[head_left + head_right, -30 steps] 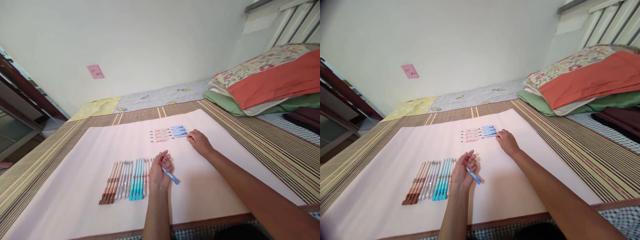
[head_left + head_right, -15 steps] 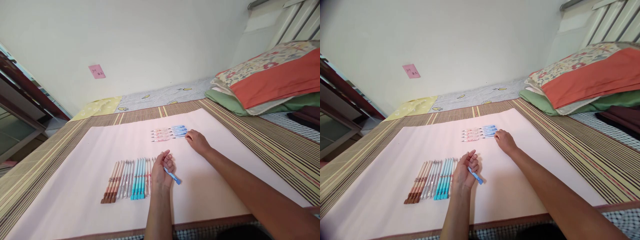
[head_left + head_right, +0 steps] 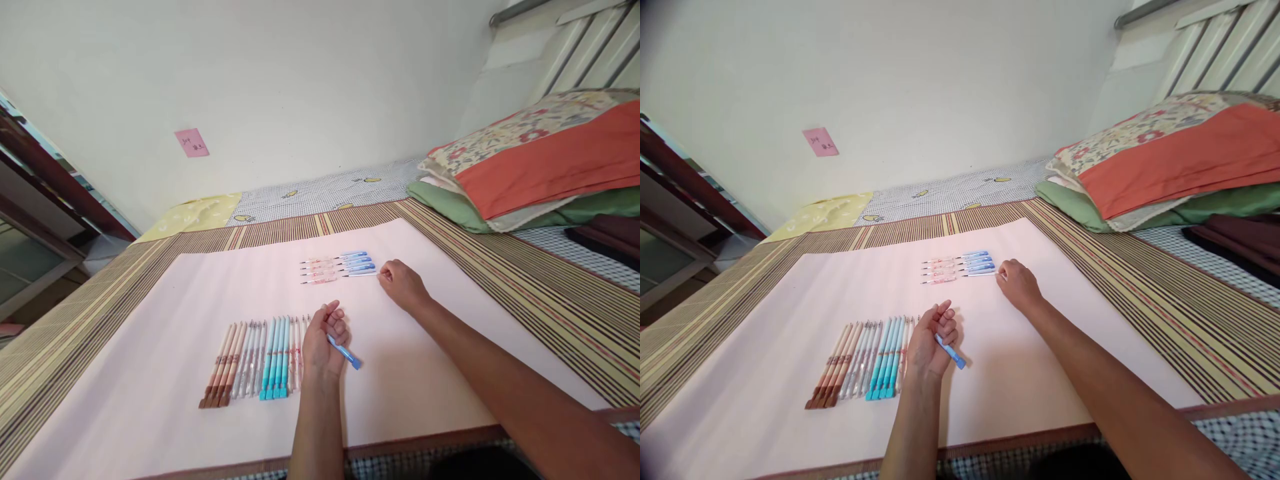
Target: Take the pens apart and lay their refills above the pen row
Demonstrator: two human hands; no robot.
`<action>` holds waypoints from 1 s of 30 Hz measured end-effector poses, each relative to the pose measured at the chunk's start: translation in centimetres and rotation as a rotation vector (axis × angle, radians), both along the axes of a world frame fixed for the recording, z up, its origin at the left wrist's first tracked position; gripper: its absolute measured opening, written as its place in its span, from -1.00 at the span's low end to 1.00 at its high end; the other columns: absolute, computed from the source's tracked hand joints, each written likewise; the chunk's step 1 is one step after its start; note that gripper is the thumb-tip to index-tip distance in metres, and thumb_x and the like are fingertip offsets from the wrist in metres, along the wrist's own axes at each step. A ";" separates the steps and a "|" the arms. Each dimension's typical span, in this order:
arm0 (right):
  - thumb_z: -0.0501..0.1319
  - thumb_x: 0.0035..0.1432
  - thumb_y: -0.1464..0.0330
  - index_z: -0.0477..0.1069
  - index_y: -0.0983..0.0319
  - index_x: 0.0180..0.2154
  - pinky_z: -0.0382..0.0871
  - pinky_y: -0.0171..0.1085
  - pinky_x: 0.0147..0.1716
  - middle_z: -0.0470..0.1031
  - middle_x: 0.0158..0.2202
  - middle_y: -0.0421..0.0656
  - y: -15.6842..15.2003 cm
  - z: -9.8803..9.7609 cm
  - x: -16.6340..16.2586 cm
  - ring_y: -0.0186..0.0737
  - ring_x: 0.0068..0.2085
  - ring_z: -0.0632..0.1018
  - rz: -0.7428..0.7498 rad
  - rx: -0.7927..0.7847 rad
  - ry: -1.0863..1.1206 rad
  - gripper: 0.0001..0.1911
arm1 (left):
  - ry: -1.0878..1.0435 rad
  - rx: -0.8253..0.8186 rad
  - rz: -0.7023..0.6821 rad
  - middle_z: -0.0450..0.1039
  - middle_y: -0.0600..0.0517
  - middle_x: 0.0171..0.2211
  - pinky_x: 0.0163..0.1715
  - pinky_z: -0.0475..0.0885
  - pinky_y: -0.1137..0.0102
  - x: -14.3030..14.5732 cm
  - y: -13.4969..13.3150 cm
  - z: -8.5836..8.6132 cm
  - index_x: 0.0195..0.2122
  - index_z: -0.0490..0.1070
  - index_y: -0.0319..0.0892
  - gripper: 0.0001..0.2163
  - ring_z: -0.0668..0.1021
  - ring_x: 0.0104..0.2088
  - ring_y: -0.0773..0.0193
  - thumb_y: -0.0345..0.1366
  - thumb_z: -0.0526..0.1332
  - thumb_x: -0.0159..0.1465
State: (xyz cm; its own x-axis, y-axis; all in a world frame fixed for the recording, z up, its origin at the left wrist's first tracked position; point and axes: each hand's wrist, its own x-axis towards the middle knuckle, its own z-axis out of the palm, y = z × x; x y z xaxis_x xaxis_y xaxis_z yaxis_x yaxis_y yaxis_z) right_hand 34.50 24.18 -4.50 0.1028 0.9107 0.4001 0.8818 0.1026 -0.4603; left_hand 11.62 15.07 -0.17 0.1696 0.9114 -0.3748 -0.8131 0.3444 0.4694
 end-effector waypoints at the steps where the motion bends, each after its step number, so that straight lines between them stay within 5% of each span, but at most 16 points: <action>1: 0.20 0.19 0.37 0.40 0.19 -0.36 0.22 -0.28 -0.35 0.48 -0.29 -0.15 0.0 0.0 0.0 -0.21 -0.32 0.47 0.002 -0.010 -0.007 -0.94 | -0.001 -0.002 0.002 0.37 0.04 -0.52 -0.73 0.07 0.59 0.0 0.0 0.0 -0.31 0.50 -0.33 -0.87 0.23 -0.65 0.51 -0.34 0.29 0.21; 30: 0.21 0.25 0.30 0.45 0.19 -0.37 0.15 -0.26 -0.34 0.50 -0.29 -0.16 1.0 1.3 -1.8 -0.23 -0.35 0.45 -0.134 -0.200 -0.113 -0.85 | -0.029 -0.045 0.024 0.37 0.03 -0.54 -0.74 0.04 0.59 0.3 0.0 0.3 -0.33 0.51 -0.38 -0.83 0.22 -0.68 0.51 -0.36 0.19 0.27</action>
State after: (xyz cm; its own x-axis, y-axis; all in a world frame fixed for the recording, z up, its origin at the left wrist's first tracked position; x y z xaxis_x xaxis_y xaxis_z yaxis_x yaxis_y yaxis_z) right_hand 32.73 25.14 -3.20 0.1929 0.9541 0.2291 0.9284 -0.1019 -0.3575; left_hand 11.89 15.07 0.09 0.1597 0.8976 -0.4110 -0.8343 0.3453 0.4298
